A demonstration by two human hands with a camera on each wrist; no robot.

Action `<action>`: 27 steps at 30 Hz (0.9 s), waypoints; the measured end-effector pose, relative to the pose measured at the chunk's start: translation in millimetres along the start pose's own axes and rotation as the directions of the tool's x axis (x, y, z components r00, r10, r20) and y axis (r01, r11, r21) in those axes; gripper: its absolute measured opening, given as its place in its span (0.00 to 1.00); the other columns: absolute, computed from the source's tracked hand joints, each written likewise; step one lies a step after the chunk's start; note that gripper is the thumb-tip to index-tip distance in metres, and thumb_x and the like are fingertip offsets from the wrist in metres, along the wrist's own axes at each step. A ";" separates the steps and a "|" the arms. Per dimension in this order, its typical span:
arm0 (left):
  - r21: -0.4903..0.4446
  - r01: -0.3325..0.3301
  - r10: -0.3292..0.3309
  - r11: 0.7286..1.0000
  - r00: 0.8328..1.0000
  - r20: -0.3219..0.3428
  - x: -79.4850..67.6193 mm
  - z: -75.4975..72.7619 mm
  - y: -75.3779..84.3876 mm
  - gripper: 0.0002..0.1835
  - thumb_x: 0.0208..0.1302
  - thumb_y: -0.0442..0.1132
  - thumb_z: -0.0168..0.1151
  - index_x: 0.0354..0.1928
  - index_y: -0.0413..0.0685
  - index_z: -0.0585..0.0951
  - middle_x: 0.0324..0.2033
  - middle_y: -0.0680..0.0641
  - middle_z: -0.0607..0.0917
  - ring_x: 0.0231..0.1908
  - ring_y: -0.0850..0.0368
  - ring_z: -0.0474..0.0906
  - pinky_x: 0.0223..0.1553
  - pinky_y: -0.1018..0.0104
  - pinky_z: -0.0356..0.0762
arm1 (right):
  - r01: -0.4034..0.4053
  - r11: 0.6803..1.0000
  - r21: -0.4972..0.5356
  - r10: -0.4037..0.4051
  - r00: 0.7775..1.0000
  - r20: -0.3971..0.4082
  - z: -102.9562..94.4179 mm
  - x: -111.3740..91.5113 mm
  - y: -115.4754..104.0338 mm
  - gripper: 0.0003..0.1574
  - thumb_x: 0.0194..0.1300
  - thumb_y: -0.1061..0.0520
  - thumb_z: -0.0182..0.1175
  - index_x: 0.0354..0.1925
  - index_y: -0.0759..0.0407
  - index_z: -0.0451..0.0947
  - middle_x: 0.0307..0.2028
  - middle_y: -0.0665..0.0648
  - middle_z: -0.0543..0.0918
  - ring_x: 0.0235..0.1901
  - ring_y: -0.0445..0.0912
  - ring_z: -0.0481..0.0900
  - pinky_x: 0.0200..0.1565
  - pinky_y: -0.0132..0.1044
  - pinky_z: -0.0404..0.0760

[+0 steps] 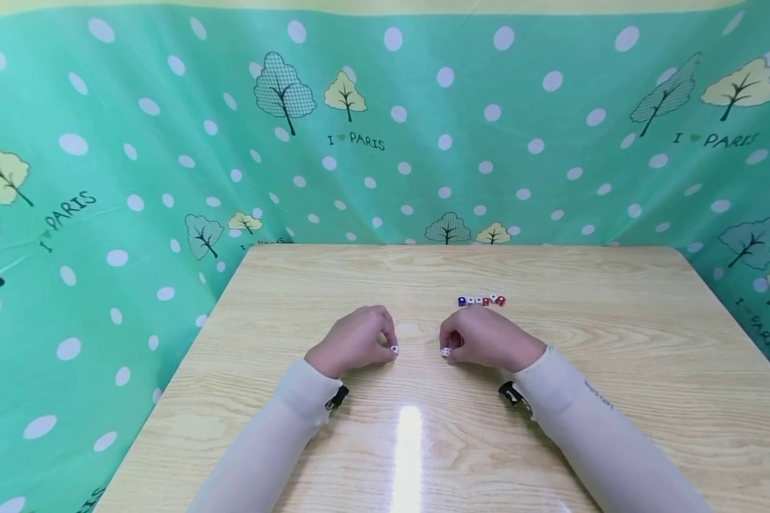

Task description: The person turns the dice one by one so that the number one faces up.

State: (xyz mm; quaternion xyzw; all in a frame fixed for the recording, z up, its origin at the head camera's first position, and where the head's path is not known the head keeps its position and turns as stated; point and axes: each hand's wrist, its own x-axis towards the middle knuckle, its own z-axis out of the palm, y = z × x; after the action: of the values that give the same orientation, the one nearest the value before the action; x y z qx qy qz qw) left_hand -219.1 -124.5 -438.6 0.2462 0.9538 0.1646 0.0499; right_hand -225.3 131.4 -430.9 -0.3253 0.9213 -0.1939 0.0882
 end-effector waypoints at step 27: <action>-0.001 0.001 -0.001 1.000 1.000 -0.003 -0.2 -1.0 -0.4 0.06 0.50 0.48 0.71 0.22 0.68 0.83 0.41 0.62 0.78 0.43 0.61 0.74 0.43 0.63 0.74 | -0.020 1.000 -0.016 0.020 1.000 0.008 -8.8 -6.2 -0.9 0.07 0.51 0.50 0.71 0.31 0.45 0.82 0.22 0.41 0.77 0.25 0.38 0.72 0.32 0.32 0.74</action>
State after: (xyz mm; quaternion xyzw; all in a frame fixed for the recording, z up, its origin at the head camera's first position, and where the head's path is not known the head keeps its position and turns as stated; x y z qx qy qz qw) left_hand -219.3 -125.2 -437.8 0.2456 0.9539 0.1656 0.0488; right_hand -222.6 137.4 -422.3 -0.3177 0.9256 -0.1843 0.0915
